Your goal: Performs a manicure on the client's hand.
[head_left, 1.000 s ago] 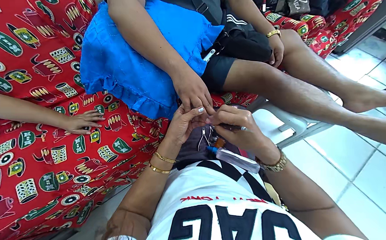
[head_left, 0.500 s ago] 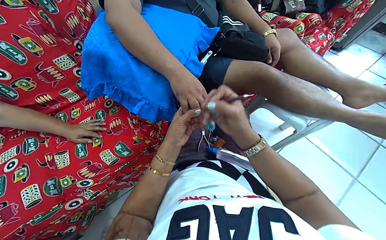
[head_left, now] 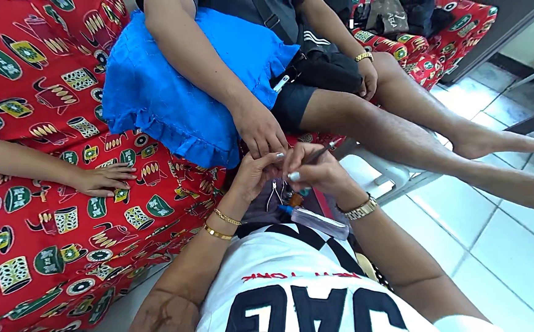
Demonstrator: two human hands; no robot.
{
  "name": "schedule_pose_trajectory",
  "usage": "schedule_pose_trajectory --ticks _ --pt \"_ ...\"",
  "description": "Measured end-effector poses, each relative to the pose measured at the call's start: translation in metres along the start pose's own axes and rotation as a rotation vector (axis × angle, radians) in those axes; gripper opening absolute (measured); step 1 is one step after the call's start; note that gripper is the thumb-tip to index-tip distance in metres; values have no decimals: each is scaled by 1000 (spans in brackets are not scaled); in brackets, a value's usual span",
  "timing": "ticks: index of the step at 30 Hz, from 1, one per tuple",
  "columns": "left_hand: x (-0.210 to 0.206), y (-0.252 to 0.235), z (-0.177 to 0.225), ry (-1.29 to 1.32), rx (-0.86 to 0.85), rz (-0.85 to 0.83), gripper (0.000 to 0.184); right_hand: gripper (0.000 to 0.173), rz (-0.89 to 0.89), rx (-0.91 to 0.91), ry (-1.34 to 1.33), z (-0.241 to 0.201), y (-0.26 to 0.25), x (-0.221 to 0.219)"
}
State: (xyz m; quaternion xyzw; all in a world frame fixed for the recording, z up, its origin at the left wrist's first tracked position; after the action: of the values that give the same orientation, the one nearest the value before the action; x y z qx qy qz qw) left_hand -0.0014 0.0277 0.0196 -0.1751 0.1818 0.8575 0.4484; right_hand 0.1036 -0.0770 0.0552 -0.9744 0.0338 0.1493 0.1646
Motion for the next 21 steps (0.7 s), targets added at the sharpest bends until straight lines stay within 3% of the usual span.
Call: schedule_pose_trajectory --ticks 2,6,8,21 --pt "1 -2 -2 64 42 -31 7 11 31 -4 175 -9 16 3" --pt "-4 -3 -1 122 62 -69 21 9 266 420 820 -27 42 6" --pt "-6 -5 -1 134 64 -64 21 5 307 561 1012 -26 48 0" --pt "-9 -5 0 151 44 -14 11 4 251 714 1200 -15 44 -14"
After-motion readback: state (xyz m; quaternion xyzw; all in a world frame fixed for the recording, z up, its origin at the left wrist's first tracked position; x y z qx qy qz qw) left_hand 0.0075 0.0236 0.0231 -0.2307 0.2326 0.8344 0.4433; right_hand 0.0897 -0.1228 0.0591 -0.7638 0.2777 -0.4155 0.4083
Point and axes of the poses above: each hand's wrist, its own y-axis away from the middle knuckle, its own x-axis out of the back of the hand, z = x × y, the point moved 4 cm from there along -y, towards the middle knuckle, and after that the axes turned 2 degrees about -y, right-handed, at the moved point
